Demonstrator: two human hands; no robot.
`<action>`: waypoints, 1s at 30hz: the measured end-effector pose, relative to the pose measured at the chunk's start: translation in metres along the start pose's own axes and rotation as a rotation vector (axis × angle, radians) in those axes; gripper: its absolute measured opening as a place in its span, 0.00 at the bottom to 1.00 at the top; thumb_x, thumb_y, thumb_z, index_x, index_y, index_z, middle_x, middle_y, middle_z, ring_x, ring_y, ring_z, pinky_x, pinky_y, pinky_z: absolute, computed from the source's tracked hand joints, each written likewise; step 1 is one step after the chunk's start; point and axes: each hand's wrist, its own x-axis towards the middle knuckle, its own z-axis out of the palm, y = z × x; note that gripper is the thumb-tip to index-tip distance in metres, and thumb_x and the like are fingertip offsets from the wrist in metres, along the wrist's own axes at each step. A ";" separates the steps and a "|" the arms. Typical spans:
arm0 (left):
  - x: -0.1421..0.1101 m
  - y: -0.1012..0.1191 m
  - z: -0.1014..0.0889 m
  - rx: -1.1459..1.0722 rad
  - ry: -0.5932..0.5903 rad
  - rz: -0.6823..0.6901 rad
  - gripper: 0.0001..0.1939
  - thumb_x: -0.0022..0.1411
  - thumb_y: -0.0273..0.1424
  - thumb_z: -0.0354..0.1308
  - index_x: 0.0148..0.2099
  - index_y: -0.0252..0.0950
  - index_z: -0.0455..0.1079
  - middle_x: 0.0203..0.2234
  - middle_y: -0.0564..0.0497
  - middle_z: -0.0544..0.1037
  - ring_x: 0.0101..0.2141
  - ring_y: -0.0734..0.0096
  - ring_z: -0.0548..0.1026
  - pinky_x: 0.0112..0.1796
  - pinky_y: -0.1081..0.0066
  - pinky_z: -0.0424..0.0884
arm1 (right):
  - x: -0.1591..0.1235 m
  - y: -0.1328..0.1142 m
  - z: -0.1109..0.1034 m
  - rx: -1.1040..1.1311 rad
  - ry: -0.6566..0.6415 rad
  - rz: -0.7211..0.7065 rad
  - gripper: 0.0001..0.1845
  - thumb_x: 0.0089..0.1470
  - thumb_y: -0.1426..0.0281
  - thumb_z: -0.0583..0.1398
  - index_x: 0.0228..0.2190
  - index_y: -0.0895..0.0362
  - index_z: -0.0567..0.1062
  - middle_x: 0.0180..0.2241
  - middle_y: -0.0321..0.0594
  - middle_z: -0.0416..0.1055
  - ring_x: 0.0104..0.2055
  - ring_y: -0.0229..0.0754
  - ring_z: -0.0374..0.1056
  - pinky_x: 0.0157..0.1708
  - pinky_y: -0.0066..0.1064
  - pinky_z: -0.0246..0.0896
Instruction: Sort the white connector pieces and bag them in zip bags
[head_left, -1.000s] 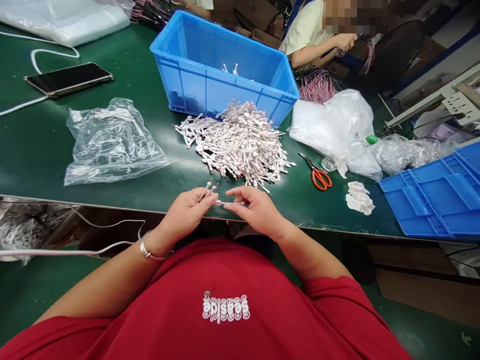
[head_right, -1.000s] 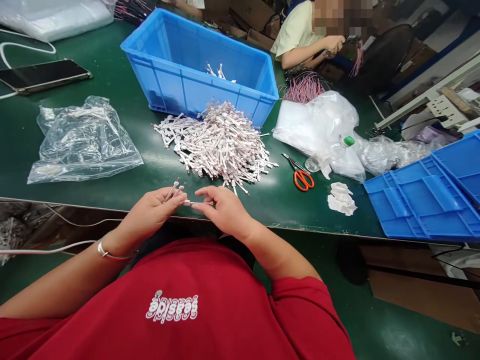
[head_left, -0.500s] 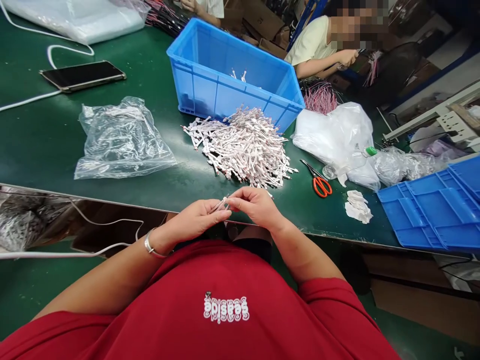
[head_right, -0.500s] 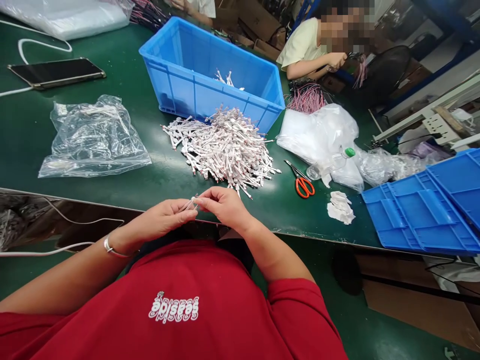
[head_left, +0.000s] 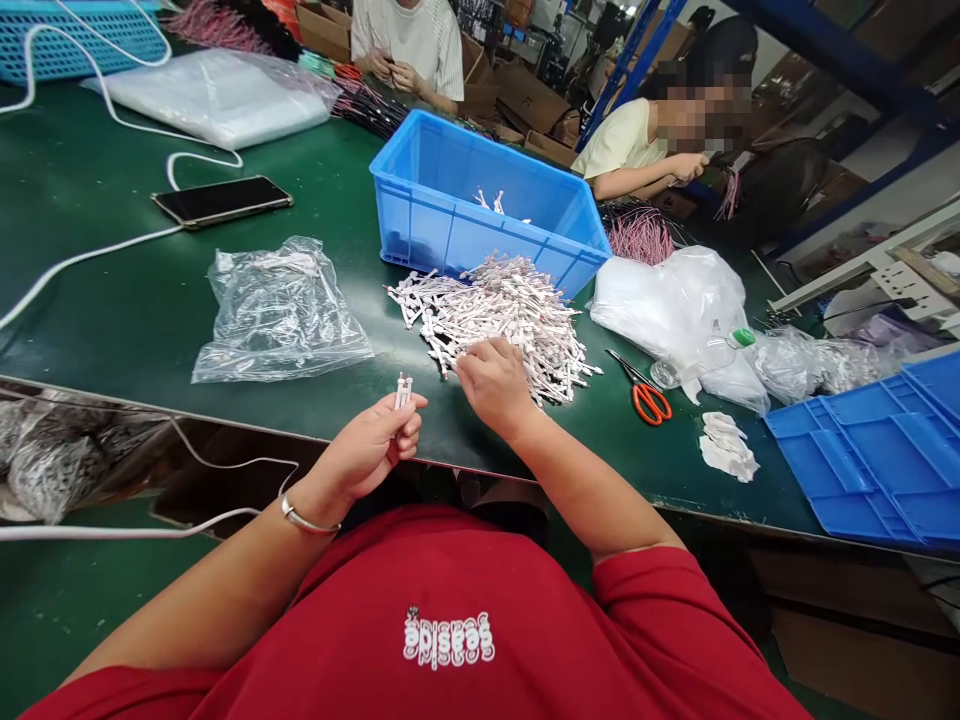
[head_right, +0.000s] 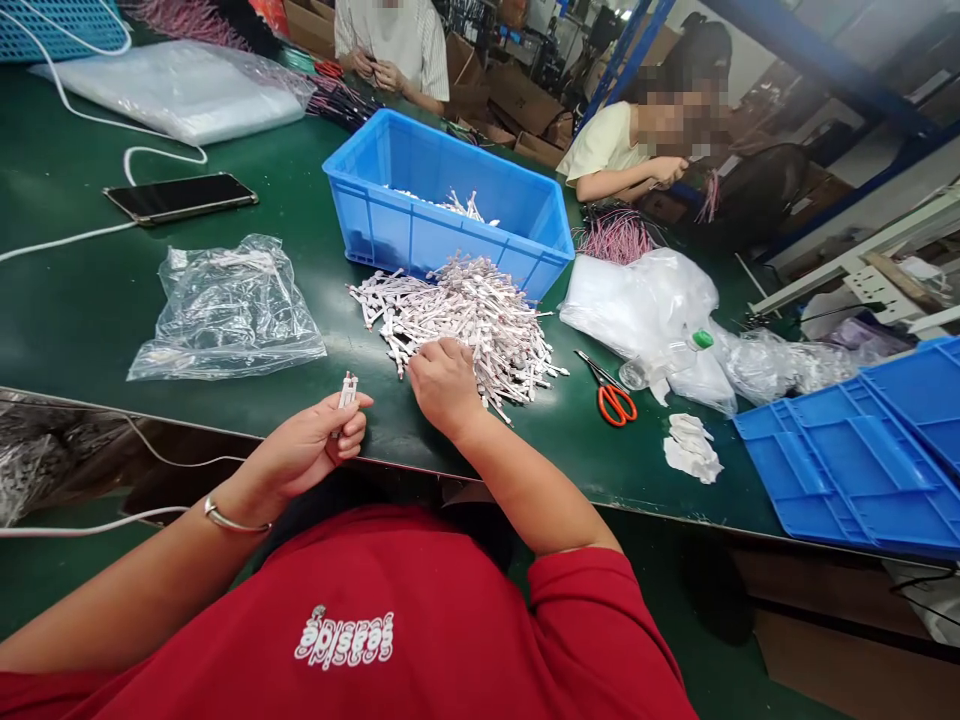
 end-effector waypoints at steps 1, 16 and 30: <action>0.001 0.000 -0.001 0.007 -0.003 0.037 0.10 0.55 0.30 0.61 0.37 0.33 0.65 0.15 0.61 0.60 0.15 0.85 0.57 0.16 0.84 0.55 | -0.005 0.000 -0.002 0.053 0.061 0.002 0.13 0.61 0.67 0.53 0.32 0.57 0.77 0.39 0.43 0.74 0.46 0.47 0.60 0.47 0.39 0.50; 0.011 0.002 0.021 0.273 -0.177 -0.004 0.19 0.52 0.41 0.65 0.37 0.32 0.68 0.29 0.49 0.76 0.20 0.81 0.69 0.16 0.83 0.59 | -0.036 0.004 -0.044 0.879 -0.178 0.356 0.20 0.53 0.56 0.58 0.23 0.61 0.73 0.18 0.31 0.60 0.23 0.31 0.52 0.23 0.25 0.47; -0.011 -0.008 -0.001 -0.059 -0.070 -0.063 0.23 0.43 0.34 0.72 0.39 0.34 0.66 0.23 0.55 0.72 0.22 0.81 0.68 0.25 0.80 0.67 | 0.050 -0.021 0.005 -0.115 -0.237 0.080 0.18 0.57 0.60 0.57 0.36 0.63 0.77 0.39 0.52 0.74 0.47 0.52 0.63 0.43 0.38 0.53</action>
